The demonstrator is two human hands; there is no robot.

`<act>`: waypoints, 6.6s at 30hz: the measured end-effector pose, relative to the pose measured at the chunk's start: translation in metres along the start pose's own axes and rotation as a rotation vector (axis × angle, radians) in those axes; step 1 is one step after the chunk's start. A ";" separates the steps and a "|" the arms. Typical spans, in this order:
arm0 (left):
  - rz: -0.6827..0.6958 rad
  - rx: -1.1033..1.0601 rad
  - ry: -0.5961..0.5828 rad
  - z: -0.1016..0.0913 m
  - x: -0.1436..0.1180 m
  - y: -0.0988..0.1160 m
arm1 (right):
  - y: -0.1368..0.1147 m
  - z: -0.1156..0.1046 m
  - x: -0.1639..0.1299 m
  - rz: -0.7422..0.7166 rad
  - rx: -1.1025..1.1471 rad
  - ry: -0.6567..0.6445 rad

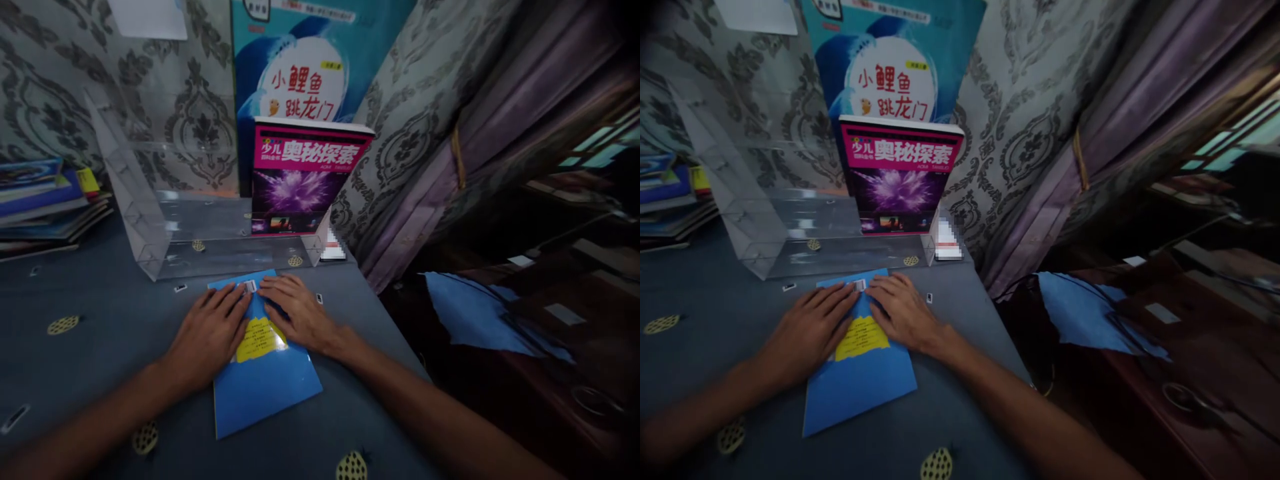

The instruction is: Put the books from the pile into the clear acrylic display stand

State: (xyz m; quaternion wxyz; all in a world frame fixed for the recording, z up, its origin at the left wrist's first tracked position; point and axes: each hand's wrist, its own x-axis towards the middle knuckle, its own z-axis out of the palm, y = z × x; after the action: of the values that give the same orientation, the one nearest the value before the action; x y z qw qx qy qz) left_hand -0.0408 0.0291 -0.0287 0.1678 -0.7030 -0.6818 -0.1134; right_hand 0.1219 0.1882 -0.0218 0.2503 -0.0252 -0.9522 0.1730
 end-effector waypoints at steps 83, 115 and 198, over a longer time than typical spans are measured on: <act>0.117 -0.251 -0.130 0.007 0.055 -0.007 | 0.031 0.011 0.007 0.386 0.491 0.213; 0.364 -0.411 -0.216 -0.018 0.033 0.019 | 0.030 0.012 0.007 0.313 0.454 0.180; 0.209 -0.508 -0.052 -0.005 0.008 0.010 | -0.145 0.004 -0.087 -0.100 -0.013 -0.320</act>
State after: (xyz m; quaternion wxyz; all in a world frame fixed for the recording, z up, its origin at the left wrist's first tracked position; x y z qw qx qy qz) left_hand -0.0300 0.0345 -0.0220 -0.0208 -0.7919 -0.5591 -0.2447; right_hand 0.2012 0.0388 -0.0164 0.1036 0.0484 -0.9811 0.1560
